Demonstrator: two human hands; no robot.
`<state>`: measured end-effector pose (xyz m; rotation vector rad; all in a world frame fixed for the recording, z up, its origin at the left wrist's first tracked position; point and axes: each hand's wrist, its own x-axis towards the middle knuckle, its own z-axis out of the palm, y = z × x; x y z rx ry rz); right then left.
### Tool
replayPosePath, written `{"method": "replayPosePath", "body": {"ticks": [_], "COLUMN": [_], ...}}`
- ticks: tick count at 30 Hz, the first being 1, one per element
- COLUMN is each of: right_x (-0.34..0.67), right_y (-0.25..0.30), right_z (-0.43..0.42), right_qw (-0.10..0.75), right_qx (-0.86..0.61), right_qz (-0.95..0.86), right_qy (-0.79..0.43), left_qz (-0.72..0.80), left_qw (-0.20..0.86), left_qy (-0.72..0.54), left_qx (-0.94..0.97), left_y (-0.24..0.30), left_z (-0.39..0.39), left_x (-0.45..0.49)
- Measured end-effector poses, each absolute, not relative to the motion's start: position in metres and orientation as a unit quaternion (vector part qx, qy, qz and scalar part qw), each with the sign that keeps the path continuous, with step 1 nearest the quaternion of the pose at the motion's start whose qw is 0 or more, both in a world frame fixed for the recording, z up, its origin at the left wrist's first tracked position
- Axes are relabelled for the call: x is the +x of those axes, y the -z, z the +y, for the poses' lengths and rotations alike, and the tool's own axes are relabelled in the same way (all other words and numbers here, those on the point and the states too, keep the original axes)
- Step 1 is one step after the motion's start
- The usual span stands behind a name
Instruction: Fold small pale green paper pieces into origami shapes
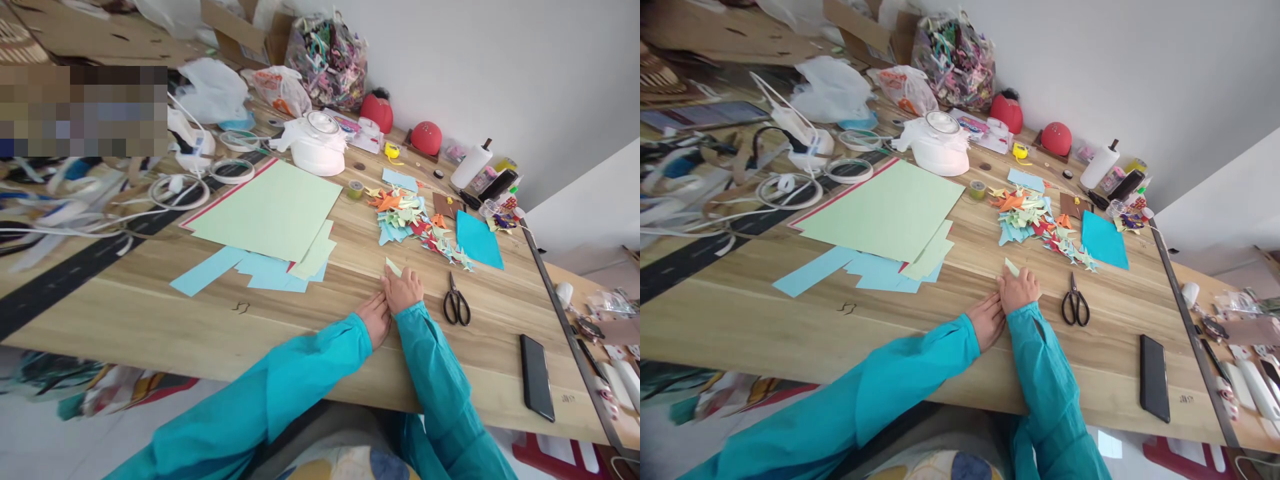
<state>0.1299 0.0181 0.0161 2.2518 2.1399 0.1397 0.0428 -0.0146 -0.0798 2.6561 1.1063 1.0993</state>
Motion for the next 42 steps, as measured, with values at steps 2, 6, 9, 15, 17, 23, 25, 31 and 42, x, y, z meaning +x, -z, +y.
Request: {"method": "replayPosePath", "body": {"ticks": [2, 6, 9, 15, 17, 23, 25, 31, 42], "right_x": [0.128, 0.124, 0.123, 0.122, 0.122, 0.126, 0.125, 0.119, 0.128], "right_y": [-0.017, -0.017, -0.017, -0.020, -0.021, -0.019, -0.019, -0.016, -0.017], "right_z": [0.026, 0.039, 0.045, 0.049, 0.042, 0.016, 0.016, 0.030, 0.042], "right_qw": [0.031, 0.048, 0.058, 0.073, 0.072, 0.030, 0.031, 0.026, 0.049], "right_qx": [0.726, 0.724, 0.723, 0.735, 0.726, 0.710, 0.713, 0.721, 0.720], "right_qz": [0.686, 0.687, 0.687, 0.674, 0.683, 0.703, 0.699, 0.690, 0.691], "right_qy": [-0.041, -0.041, -0.042, -0.027, -0.036, -0.046, -0.043, -0.057, -0.035], "left_qz": [0.368, 0.388, 0.391, 0.398, 0.394, 0.373, 0.372, 0.382, 0.388], "left_qw": [0.039, 0.073, 0.080, 0.050, 0.047, 0.039, 0.042, 0.068, 0.037], "left_qy": [-0.354, -0.338, -0.327, -0.334, -0.331, -0.312, -0.311, -0.317, -0.306], "left_qx": [0.859, 0.854, 0.857, 0.853, 0.856, 0.873, 0.873, 0.865, 0.869], "left_y": [0.083, 0.085, 0.084, 0.086, 0.085, 0.077, 0.076, 0.076, 0.084], "left_z": [-0.016, -0.018, -0.019, -0.017, -0.016, -0.015, -0.015, -0.016, -0.017], "left_x": [0.045, 0.048, 0.049, 0.049, 0.049, 0.044, 0.043, 0.045, 0.047]}}
